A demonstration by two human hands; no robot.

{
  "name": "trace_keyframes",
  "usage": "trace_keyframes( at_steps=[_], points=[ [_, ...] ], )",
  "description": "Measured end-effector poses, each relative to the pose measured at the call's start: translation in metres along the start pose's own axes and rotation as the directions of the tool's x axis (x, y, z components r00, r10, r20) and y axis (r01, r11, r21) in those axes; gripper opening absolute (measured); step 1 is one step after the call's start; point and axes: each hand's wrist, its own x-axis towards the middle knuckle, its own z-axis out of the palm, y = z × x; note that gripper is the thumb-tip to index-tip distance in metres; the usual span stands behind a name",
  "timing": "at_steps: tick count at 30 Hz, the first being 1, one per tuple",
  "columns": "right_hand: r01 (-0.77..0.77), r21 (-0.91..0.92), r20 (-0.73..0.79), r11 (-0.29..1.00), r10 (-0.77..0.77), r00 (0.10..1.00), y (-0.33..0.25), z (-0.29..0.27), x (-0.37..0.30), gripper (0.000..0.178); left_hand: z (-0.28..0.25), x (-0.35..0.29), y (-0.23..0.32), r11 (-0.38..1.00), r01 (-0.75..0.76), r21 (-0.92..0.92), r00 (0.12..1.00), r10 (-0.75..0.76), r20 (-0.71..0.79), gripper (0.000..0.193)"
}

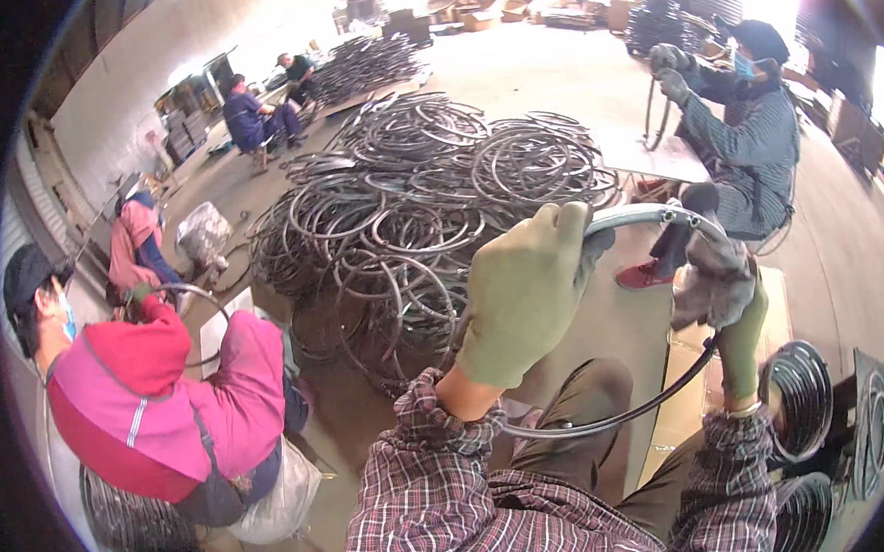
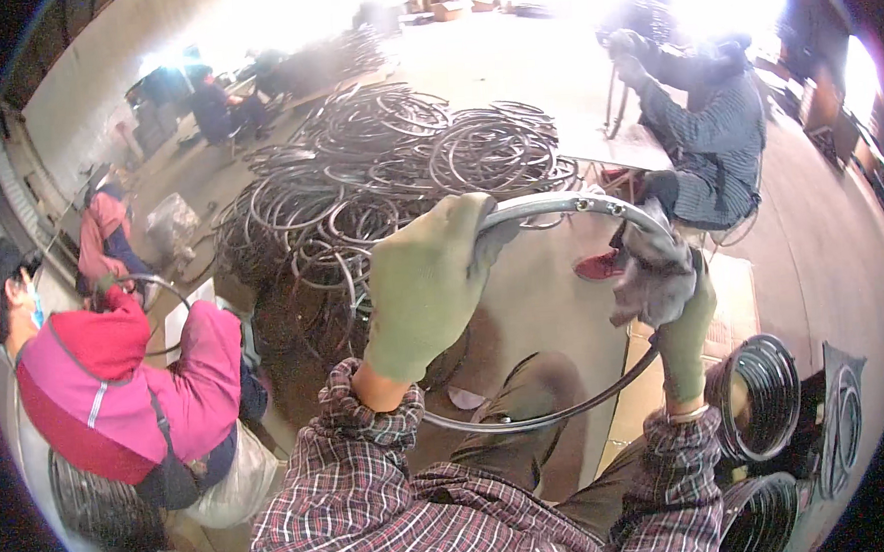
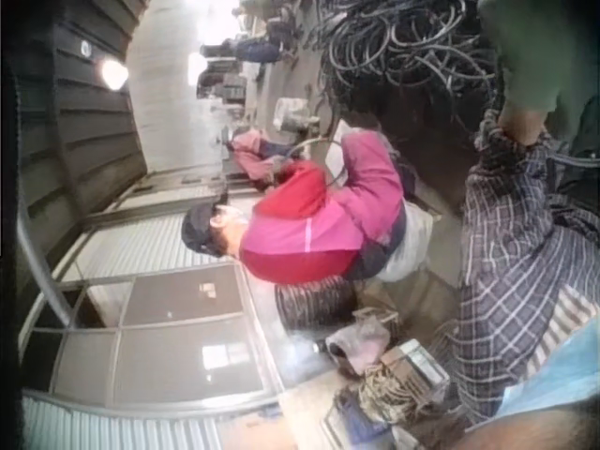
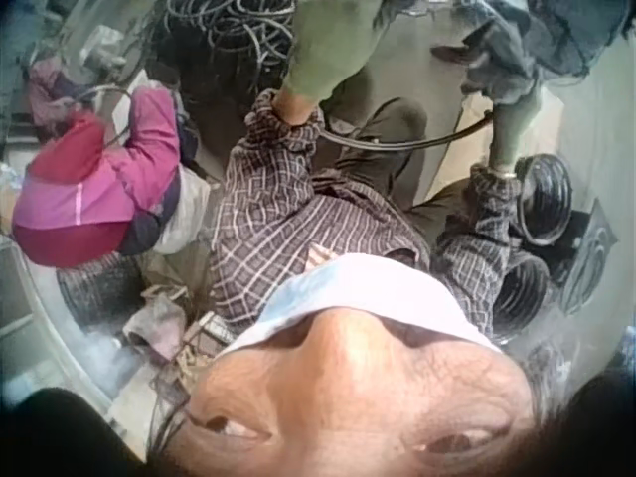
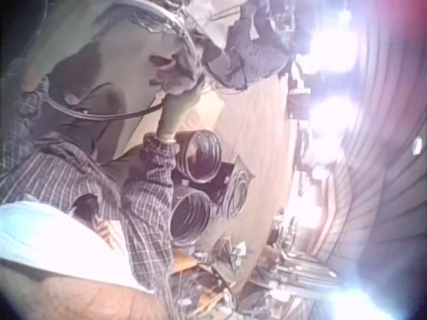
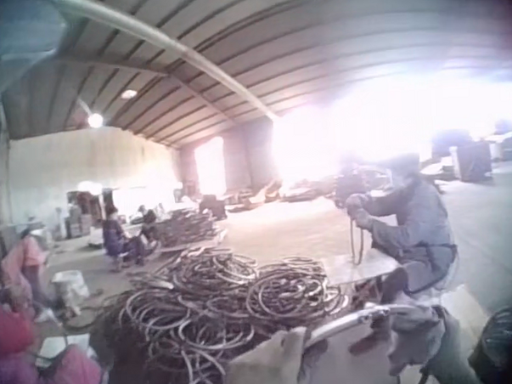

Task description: Wiping and cleaning metal rings with a cloth rag.

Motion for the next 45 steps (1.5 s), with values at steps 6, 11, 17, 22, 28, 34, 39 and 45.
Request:
trace_keyframes(
  at_steps=[6, 11, 17, 22, 28, 34, 39, 45],
  points=[
    [0.169, -0.249, 0.027, 0.954, -0.168, 0.985, -0.078, 0.019, 0.016, 0.054, 0.017, 0.013, 0.025, 0.996, -0.091, 0.021, 0.995, 0.090, 0.039, 0.027],
    [0.539, -0.615, 0.206, 0.575, -0.543, 0.814, -0.089, 0.045, 0.020, 0.050, 0.020, 0.009, 0.018, 0.985, -0.171, 0.013, 0.984, 0.172, -0.054, 0.028],
    [-0.170, 0.051, -0.190, 0.984, 0.177, 0.966, 0.043, -0.033, -0.060, 0.028, 0.034, 0.012, 0.026, 0.993, -0.117, -0.002, 0.990, 0.116, -0.077, 0.023],
    [-0.106, -0.295, -0.121, 0.950, 0.072, 0.990, 0.020, -0.034, -0.075, 0.035, 0.034, 0.005, 0.032, 0.998, -0.011, 0.054, 0.999, 0.013, -0.035, 0.022],
    [0.554, -0.739, 0.344, 0.382, -0.492, 0.799, -0.112, 0.006, -0.006, 0.065, 0.025, 0.003, 0.064, 0.992, -0.113, -0.060, 0.993, 0.110, -0.041, 0.020],
    [0.018, -0.180, -0.059, 0.984, -0.029, 0.998, 0.044, -0.041, -0.080, 0.027, 0.044, -0.001, 0.024, 0.999, -0.050, 0.017, 0.989, 0.052, -0.136, 0.024],
    [-0.149, -0.091, -0.266, 0.985, 0.121, 0.956, 0.074, -0.028, -0.088, 0.043, 0.054, 0.006, 0.025, 0.996, -0.014, 0.090, 1.000, 0.015, -0.006, 0.025],
    [0.497, -0.560, 0.182, 0.663, -0.487, 0.854, -0.111, -0.011, -0.004, 0.047, 0.061, 0.004, 0.056, 0.982, -0.187, 0.001, 0.978, 0.186, -0.096, 0.026]
  ],
)
